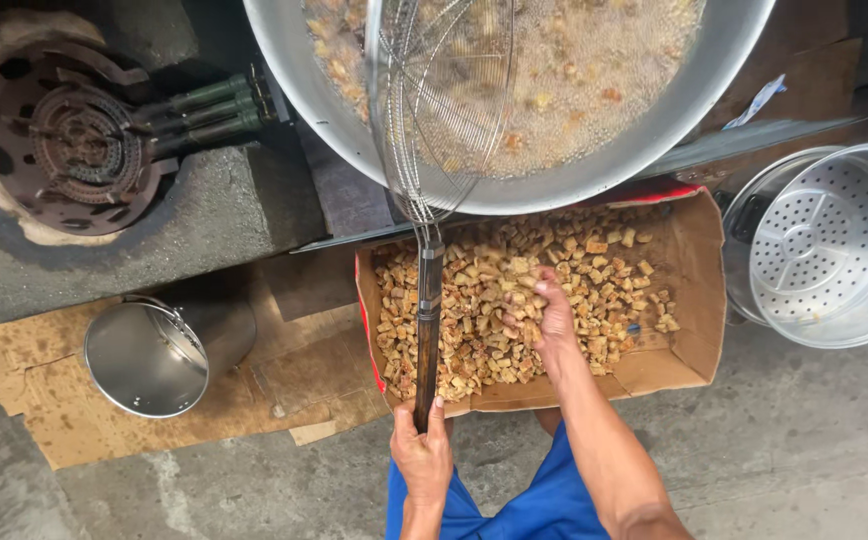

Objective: The person uses a large wire skimmer to scoop fried food pieces from a wok of hot oil and transfers them into a cardboard box. The person also uses their hands to spread the fried pieces within the box and transfers a batch from a metal steamer into the box.

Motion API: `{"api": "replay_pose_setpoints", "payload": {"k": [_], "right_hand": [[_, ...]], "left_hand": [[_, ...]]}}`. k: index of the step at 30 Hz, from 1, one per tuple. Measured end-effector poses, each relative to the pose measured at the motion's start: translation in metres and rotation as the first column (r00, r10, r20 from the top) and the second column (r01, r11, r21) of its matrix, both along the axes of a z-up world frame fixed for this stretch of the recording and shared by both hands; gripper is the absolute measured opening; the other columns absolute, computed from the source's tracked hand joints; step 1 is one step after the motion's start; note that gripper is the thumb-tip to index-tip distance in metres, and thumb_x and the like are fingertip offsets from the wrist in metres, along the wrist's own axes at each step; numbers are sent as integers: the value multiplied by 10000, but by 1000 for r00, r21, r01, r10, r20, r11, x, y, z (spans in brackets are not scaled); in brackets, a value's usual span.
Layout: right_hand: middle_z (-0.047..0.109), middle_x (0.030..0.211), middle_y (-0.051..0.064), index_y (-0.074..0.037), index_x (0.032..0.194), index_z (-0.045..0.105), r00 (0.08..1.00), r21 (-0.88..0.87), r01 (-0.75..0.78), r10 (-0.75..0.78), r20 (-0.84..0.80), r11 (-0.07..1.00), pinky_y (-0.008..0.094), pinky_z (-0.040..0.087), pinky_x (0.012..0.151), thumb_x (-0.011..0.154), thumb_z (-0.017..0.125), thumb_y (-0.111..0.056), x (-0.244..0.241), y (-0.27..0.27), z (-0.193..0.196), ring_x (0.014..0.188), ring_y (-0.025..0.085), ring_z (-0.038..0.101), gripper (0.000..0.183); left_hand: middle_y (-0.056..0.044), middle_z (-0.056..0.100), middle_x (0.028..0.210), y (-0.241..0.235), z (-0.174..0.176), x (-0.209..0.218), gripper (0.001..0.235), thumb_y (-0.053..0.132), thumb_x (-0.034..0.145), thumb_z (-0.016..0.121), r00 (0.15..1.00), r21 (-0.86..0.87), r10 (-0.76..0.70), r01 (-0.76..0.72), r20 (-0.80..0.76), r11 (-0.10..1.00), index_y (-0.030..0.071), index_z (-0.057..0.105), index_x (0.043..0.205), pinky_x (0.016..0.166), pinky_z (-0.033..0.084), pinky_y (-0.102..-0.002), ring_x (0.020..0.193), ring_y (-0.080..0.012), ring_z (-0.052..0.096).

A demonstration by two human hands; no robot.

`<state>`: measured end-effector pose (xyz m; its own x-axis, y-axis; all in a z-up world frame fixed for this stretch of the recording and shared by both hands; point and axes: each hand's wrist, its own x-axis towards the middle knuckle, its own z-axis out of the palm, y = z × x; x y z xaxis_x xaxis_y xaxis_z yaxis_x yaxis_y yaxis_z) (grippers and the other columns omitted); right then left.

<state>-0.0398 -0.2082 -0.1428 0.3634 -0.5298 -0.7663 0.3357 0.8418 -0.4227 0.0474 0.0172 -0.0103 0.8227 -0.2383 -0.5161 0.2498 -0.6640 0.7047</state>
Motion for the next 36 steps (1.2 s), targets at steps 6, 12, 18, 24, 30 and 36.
{"api": "replay_pose_setpoints", "payload": {"k": [6,12,18,24,30,36], "right_hand": [[646,967,141,-67,1197,551,932,-172,134,-65,356,976,309,625,532,882,670,-356,104,-111,104,747,209,712,444],[191,1494,268,-224,1510,260,998,-357,-53,64,18,932,727,532,926,755,573,-628,194,-217,170,1269,540,420,912],[327,1576,314,13,1554,267,988,-301,-22,-25,-151,953,611,450,1143,963,559,-395,66,-132,126,1426,507,452,775],[318,1663,256,-57,1615,293,531,-261,-344,-43,-847,902,541,319,1243,929,686,-484,-100,-71,-36,1529,405,352,899],[270,1609,297,-9,1594,271,147,-20,-497,61,-987,868,594,240,1174,874,706,-422,-99,-134,-147,1486,460,276,937],[404,1510,278,4,1515,400,34,6,-799,56,-998,602,581,358,1104,834,830,-543,-3,-82,-143,1339,408,425,974]], "left_hand": [[-133,674,729,-44,39,34,222,258,913,720,979,115,-162,149,120,982,51,650,957,590,495,-410,608,-264,631],[-190,676,743,-119,47,77,273,303,943,705,960,241,-249,213,130,947,49,625,1006,651,478,-496,685,-356,658],[-148,706,845,-154,26,119,244,282,959,693,909,188,-239,183,341,965,58,616,1018,675,501,-484,763,-363,681],[-131,710,857,-139,20,121,225,256,948,727,903,214,-202,126,380,969,59,635,1005,675,506,-457,749,-325,681],[-98,688,816,-140,21,120,209,239,945,724,932,163,-144,94,334,982,54,639,993,623,512,-372,667,-218,649],[-82,675,790,-130,20,122,203,242,957,719,965,161,-130,94,227,982,65,629,1001,596,511,-359,632,-176,614]]}}
